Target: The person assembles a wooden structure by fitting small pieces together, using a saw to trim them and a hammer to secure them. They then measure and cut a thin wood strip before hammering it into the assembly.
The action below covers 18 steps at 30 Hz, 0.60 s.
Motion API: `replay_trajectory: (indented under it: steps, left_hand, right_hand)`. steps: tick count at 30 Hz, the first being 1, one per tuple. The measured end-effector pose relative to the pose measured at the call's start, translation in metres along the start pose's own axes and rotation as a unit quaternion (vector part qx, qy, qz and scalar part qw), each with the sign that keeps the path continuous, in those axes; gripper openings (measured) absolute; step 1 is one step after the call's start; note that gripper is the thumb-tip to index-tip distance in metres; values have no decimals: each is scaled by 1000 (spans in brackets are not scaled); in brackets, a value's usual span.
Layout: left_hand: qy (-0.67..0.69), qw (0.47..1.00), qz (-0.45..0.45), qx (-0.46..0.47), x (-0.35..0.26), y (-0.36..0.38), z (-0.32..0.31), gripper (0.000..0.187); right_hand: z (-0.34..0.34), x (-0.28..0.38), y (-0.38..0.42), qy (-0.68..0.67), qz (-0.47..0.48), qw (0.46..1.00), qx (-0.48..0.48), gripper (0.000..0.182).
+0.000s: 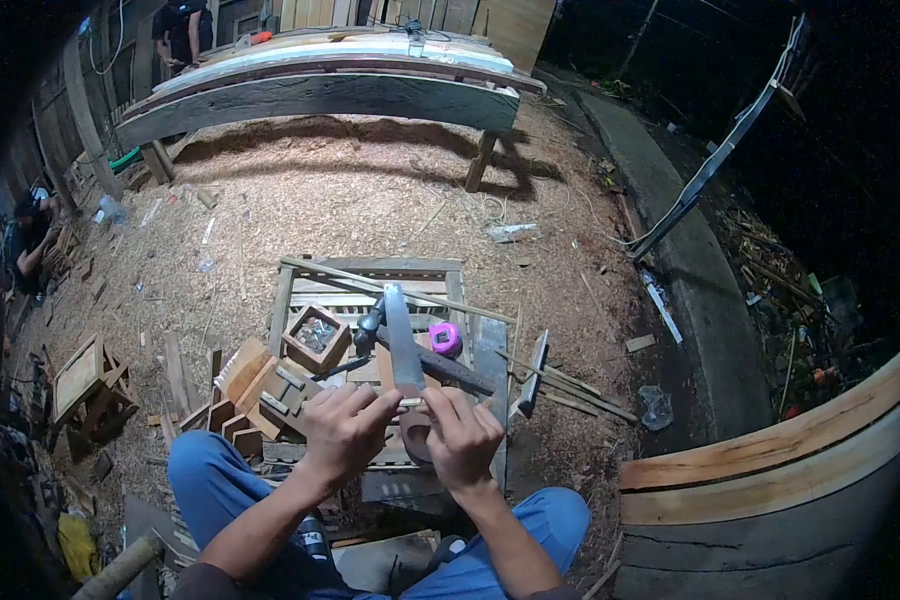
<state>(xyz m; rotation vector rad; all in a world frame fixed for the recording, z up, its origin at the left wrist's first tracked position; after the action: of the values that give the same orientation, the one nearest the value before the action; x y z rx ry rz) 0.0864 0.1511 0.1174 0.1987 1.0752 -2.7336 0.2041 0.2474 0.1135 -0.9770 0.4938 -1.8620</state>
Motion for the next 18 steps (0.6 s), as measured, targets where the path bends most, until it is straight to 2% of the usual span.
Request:
replay_trajectory:
  steps: [2, 5, 18]
  left_hand:
    - [15, 999, -5, -33, -1, -3, 2, 18]
    - [-9, 1000, -2, -5, -1, -3, -1, 22]
    - [-10, 1000, 2, -9, -2, -5, -7, 21]
  right_hand:
    - [0, 0, -2, 3, 0, 1000, -4, 35]
    - [0, -1, -2, 10, 1, 1000, -13, 35]
    - [-2, -10, 1, 9, -15, 1000, -25, 35]
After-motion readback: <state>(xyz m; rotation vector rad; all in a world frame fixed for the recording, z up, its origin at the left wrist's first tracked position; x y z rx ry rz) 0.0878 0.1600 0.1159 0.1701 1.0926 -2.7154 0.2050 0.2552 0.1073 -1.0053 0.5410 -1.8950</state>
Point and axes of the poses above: each hand's wrist, its own y-axis away from the middle knuckle, its own z-axis out of the back of the hand, x = y × z, the point moved 8 cm from there along -y, towards the middle knuckle, and after that the axes turned 5 degrees about -y, right-handed, at the moved point
